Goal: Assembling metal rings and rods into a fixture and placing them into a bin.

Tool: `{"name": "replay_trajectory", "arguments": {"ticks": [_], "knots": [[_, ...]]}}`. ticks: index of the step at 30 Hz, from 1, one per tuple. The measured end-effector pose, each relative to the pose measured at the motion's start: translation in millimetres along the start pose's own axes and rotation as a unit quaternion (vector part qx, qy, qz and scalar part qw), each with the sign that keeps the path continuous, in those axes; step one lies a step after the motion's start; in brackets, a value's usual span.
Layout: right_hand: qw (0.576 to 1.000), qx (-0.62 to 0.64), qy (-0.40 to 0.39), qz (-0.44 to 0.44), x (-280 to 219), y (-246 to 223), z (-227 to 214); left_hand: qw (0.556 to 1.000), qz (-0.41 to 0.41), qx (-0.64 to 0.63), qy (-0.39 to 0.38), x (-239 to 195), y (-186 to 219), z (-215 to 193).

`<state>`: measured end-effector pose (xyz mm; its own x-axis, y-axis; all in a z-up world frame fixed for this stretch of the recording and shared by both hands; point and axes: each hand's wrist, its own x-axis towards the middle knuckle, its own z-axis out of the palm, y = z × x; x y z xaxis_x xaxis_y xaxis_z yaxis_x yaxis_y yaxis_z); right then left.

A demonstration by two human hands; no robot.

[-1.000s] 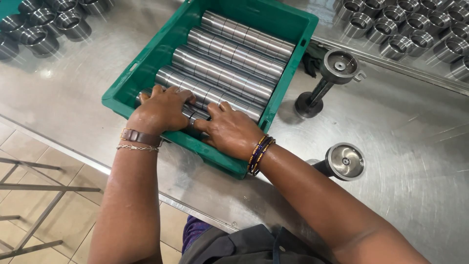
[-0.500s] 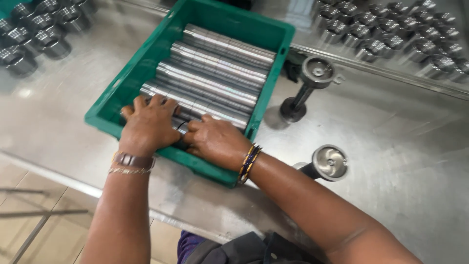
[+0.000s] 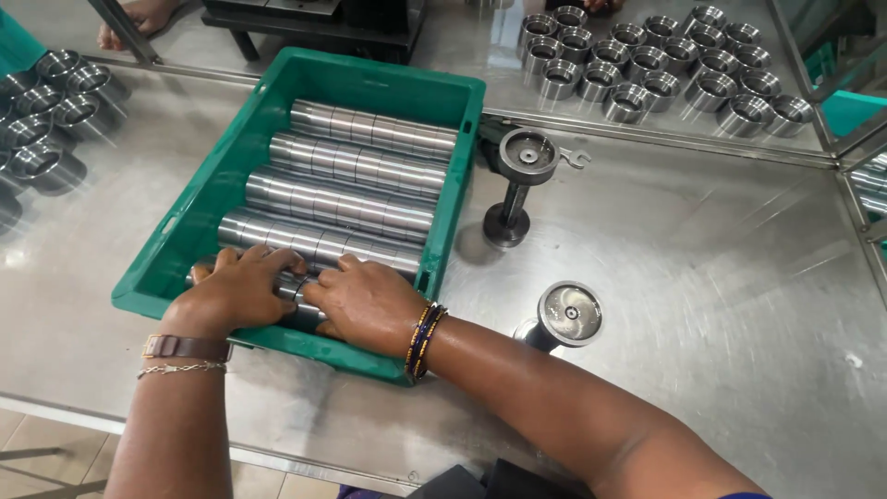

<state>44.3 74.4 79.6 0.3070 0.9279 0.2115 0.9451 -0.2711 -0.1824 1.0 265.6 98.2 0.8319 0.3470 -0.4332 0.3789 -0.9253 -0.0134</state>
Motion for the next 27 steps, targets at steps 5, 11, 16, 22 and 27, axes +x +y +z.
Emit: {"name": "replay_trajectory", "arguments": {"ticks": [5,11,16,22,27], "knots": [[1.0,0.023,0.003,0.005,0,-2,-4,0.999,-0.035,-0.006,0.027,-4,5,3],[1.0,0.023,0.009,0.001,-4,2,7,0.982,0.008,-0.011,0.188,-13,11,12],[0.998,0.036,0.039,-0.023,-2,0,4,0.958,0.042,-0.029,0.283,1,-3,34],[0.999,0.044,-0.02,0.012,-4,4,1,0.967,0.024,-0.033,0.25,-17,7,16],[0.998,0.044,-0.048,0.013,-7,-1,-11,0.957,0.036,-0.075,0.278,-18,6,20]]}}
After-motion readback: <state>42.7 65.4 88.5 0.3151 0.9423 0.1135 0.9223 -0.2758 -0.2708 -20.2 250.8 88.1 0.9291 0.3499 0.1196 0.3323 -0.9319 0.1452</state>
